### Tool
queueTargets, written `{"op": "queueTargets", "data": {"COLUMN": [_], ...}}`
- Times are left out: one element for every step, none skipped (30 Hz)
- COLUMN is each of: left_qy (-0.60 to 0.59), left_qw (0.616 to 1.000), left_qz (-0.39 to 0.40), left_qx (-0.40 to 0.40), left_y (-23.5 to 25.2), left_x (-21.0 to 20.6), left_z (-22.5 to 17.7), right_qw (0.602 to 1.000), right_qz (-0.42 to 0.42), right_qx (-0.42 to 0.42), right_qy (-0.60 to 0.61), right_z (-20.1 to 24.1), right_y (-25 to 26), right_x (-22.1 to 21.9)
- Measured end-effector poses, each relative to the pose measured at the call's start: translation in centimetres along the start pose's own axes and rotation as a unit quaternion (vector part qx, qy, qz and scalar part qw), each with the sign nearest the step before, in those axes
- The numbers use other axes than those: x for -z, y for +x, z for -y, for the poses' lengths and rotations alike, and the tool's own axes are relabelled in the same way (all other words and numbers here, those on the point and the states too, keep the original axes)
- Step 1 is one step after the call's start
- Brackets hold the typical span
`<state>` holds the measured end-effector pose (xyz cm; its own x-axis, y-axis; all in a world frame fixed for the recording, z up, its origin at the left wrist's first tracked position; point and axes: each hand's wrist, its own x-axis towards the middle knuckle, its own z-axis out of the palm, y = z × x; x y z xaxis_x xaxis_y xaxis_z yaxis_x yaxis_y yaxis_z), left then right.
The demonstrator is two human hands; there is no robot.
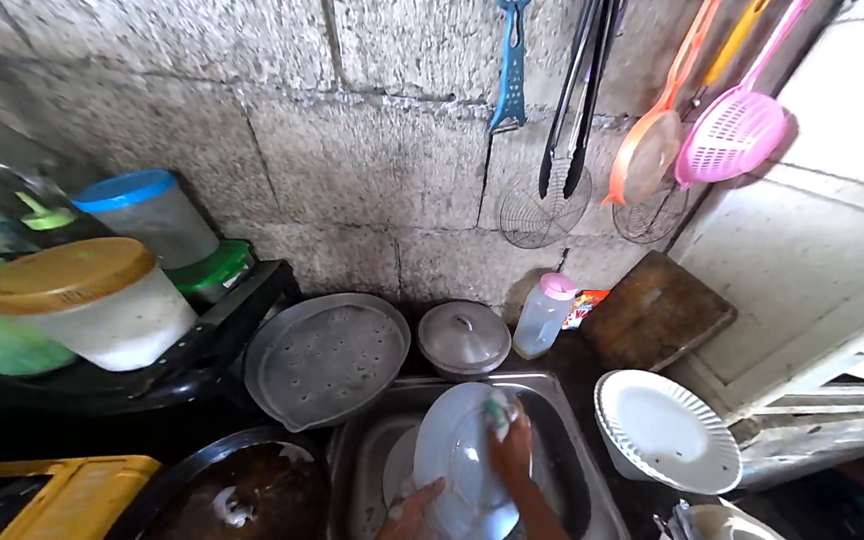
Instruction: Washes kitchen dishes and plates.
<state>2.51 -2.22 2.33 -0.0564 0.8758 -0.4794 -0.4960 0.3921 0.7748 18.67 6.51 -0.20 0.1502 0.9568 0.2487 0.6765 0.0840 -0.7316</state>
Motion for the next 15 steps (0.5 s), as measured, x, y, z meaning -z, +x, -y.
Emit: {"op": "queueTargets", "data": {"left_qy": [0.021, 0.047, 0.078, 0.117, 0.169, 0.234, 0.305, 0.369, 0.416, 0.441, 0.448, 0.449, 0.454, 0.459, 0.468], "left_qw": [1.0, 0.998, 0.996, 0.99, 0.98, 0.963, 0.938, 0.907, 0.873, 0.837, 0.802, 0.77, 0.742, 0.719, 0.701], "left_qz": [-0.008, -0.01, 0.0, 0.016, 0.037, 0.061, 0.087, 0.117, 0.153, 0.194, 0.234, 0.271, 0.296, 0.31, 0.316], "left_qx": [-0.014, -0.032, -0.053, -0.076, -0.097, -0.117, -0.141, -0.168, -0.204, -0.258, -0.32, -0.364, -0.395, -0.419, -0.436], "left_y": [-0.3, -0.6, -0.9, -1.1, -1.5, -1.9, -2.5, -3.1, -3.7, -4.0, -4.1, -4.2, -4.4, -4.7, -5.1], "left_x": [0.2, 0.5, 0.8, 1.1, 1.4, 1.6, 1.7, 1.6, 1.5, 1.3, 1.1, 1.0, 0.8, 0.6, 0.4], "left_z": [-0.4, -1.0, -1.6, -2.3, -3.0, -3.6, -4.3, -5.2, -6.0, -6.5, -6.9, -7.4, -7.8, -8.4, -9.2], "right_qw": [0.997, 0.99, 0.981, 0.967, 0.951, 0.935, 0.924, 0.918, 0.916, 0.914, 0.912, 0.909, 0.91, 0.92, 0.938], "right_qz": [-0.006, 0.013, 0.054, 0.105, 0.155, 0.199, 0.227, 0.243, 0.249, 0.255, 0.255, 0.256, 0.251, 0.239, 0.214], "right_qx": [-0.071, -0.137, -0.183, -0.211, -0.226, -0.232, -0.231, -0.229, -0.224, -0.223, -0.217, -0.209, -0.201, -0.198, -0.197], "right_qy": [-0.001, -0.012, -0.044, -0.094, -0.145, -0.178, -0.2, -0.214, -0.219, -0.223, -0.235, -0.255, -0.262, -0.24, -0.188], "right_z": [-1.1, -2.6, -4.0, -5.4, -6.7, -8.1, -9.2, -9.7, -9.7, -9.2, -8.7, -8.2, -7.7, -6.8, -4.8], "right_y": [1.5, 2.5, 3.0, 3.1, 2.9, 2.6, 2.4, 2.5, 2.8, 3.2, 3.5, 3.5, 3.2, 2.6, 2.0], "right_x": [0.6, 1.2, 1.6, 1.8, 1.9, 2.0, 2.0, 2.1, 2.3, 2.5, 2.7, 3.0, 3.4, 4.1, 5.4]}}
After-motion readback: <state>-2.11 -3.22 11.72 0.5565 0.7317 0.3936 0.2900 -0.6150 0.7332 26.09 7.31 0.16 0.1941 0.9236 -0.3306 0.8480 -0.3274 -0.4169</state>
